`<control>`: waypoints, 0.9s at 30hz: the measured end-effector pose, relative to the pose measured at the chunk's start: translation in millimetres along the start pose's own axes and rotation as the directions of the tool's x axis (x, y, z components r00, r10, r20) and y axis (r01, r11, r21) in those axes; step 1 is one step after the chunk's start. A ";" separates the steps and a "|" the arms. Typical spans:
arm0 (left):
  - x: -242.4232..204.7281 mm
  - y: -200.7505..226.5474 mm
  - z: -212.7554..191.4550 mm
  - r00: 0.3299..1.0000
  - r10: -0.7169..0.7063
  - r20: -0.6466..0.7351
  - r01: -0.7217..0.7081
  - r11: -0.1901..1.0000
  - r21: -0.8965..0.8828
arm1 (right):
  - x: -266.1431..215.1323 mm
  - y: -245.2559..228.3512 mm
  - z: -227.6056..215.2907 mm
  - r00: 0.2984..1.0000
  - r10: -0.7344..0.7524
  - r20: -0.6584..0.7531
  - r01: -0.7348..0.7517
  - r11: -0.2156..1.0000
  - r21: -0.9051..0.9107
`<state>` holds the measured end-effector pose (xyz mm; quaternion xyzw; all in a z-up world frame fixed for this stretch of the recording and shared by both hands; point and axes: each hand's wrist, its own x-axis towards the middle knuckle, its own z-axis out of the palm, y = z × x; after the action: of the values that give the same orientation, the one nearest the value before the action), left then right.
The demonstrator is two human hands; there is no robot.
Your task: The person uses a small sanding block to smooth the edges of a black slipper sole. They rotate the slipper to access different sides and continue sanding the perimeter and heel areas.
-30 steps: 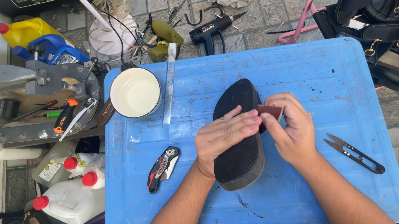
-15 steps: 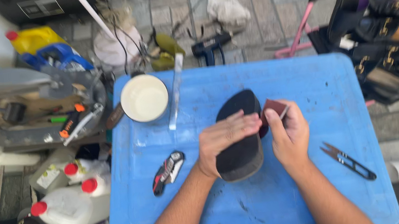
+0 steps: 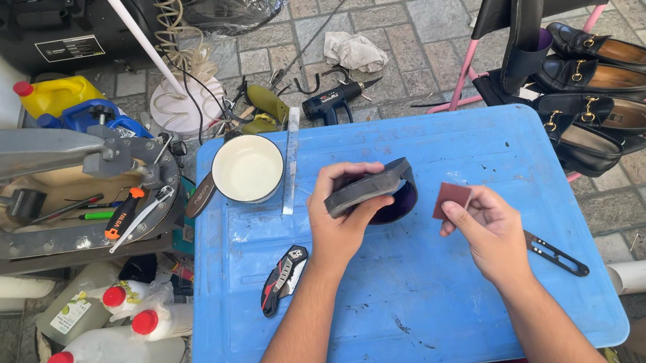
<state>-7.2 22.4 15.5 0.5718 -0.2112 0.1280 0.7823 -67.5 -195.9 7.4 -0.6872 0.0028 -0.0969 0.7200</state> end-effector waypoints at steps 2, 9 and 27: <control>1.3 -2.1 2.1 0.998 -0.065 -0.009 0.065 0.998 0.001 | 9.3 -1.1 10.7 1.000 -0.017 -0.022 0.017 1.000 0.009; 4.9 2.3 -2.3 0.996 -0.021 -0.084 0.038 0.977 0.210 | 59.6 -7.7 33.6 1.000 -0.011 0.018 0.009 0.991 0.132; 19.2 3.4 3.7 0.995 0.043 -0.094 -0.008 0.940 0.341 | 44.6 2.5 31.3 0.979 -0.192 0.065 0.201 0.960 -0.192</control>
<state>7.5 19.1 28.4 0.6885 -0.1538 0.2010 0.6797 -19.1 -171.3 12.4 -0.7542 -0.0723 -0.1516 0.6347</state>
